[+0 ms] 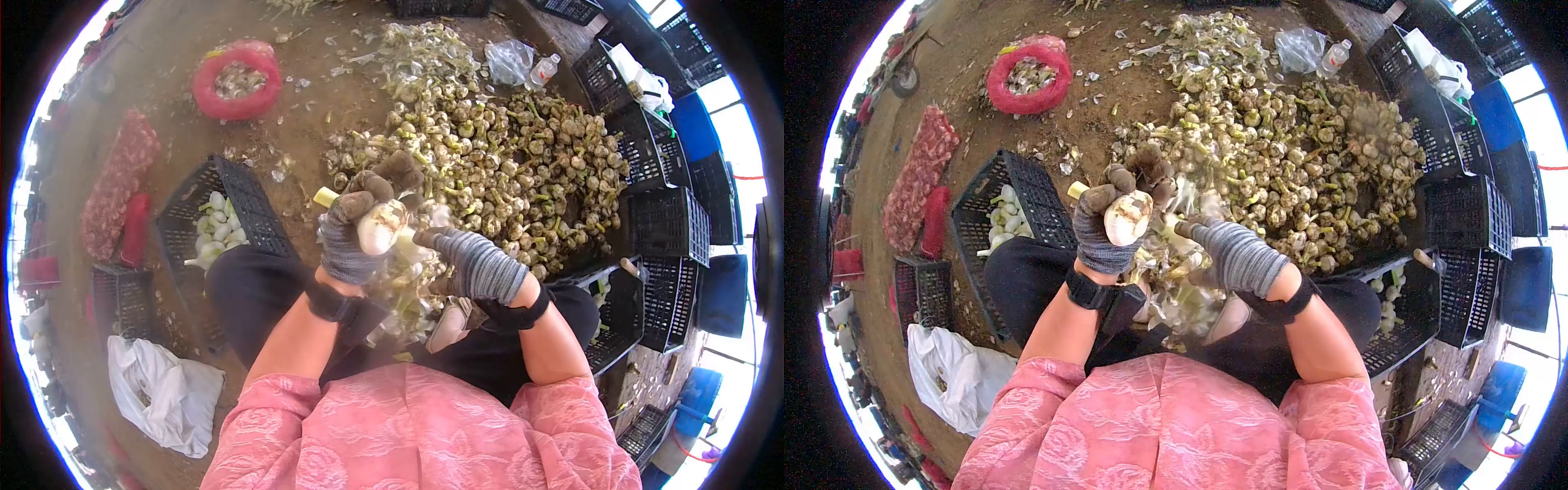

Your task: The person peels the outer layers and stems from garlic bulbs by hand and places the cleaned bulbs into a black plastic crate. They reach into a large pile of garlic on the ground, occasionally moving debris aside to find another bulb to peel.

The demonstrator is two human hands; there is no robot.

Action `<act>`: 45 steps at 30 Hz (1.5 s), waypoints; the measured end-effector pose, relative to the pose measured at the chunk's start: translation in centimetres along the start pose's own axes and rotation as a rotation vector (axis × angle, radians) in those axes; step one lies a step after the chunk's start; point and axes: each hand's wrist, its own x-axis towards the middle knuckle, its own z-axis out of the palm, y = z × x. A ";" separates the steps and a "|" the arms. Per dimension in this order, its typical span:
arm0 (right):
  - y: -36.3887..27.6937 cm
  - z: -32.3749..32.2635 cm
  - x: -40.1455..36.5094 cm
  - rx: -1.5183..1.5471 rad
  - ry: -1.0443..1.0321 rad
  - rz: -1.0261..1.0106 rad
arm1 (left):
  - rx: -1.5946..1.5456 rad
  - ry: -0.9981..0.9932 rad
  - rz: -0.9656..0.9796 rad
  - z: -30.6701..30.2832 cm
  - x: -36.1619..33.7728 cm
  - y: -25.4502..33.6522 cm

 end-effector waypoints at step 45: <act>-2.3 0.3 2.1 1.206 0.936 0.563 | 1.480 0.007 0.402 1.4 -0.6 -1.2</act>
